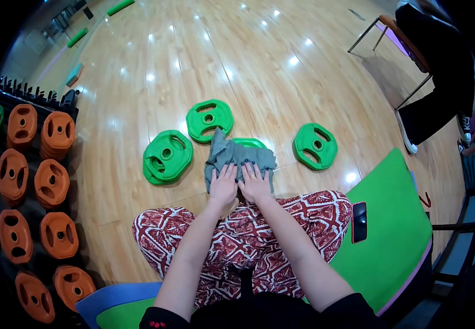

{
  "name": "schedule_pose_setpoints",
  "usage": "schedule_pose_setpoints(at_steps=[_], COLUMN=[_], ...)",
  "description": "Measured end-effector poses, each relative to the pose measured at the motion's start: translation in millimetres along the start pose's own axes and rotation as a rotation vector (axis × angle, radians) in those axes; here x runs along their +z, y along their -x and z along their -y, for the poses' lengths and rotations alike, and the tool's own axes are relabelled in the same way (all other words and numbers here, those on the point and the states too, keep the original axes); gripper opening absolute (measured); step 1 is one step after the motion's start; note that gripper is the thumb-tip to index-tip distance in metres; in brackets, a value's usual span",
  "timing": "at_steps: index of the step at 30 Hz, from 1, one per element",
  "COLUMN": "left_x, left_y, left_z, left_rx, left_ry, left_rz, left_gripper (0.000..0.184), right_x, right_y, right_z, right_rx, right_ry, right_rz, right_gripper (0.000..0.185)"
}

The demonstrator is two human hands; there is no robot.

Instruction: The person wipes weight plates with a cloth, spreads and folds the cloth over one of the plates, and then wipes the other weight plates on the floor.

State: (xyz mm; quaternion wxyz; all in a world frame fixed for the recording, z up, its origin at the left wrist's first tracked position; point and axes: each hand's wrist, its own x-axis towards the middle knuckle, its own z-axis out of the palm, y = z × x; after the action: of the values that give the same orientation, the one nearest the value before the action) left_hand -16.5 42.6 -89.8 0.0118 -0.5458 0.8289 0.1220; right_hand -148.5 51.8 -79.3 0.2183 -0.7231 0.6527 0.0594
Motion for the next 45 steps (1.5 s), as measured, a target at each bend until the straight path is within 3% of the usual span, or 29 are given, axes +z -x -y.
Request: schedule_pose_setpoints(at_steps=[11,15,18,22,32,38,45], left_x=[-3.9,-18.0,-5.2,4.2,-2.7,-14.3,-15.0], left_y=[-85.5,-117.8,-115.8,-104.6,-30.9,8.4,24.8], left_z=[12.3,13.4,5.6,4.5,-6.3,-11.5,-17.8], left_rx=[-0.111,-0.109,-0.127,-0.107,-0.066,-0.077,-0.1], left_ry=[0.017,0.065,0.029,0.03,-0.021,0.038,0.039], left_rz=[-0.196,-0.09,-0.196,-0.231,-0.052,0.105,0.125], left_gripper=[0.05,0.048,0.048,0.052,0.059,0.059,0.058], right_x=[-17.7,-34.2,-39.7,-27.0,-12.4,-21.8,-19.1], right_y=[-75.3,-101.0,-104.6,-91.8,-25.8,7.7,25.0], right_z=[-17.3,-27.7,-31.8,-26.5,-10.1,1.6,4.5], right_rx=[0.06,0.082,0.076,0.057,0.005,0.014,-0.001], right_ry=[-0.01,-0.188,-0.217,-0.122,0.01,0.026,0.04], right_rz=[-0.312,-0.256,-0.212,-0.378,-0.215,0.083,0.123], right_gripper=[0.057,0.054,0.054,0.053,0.058,0.063,0.065])
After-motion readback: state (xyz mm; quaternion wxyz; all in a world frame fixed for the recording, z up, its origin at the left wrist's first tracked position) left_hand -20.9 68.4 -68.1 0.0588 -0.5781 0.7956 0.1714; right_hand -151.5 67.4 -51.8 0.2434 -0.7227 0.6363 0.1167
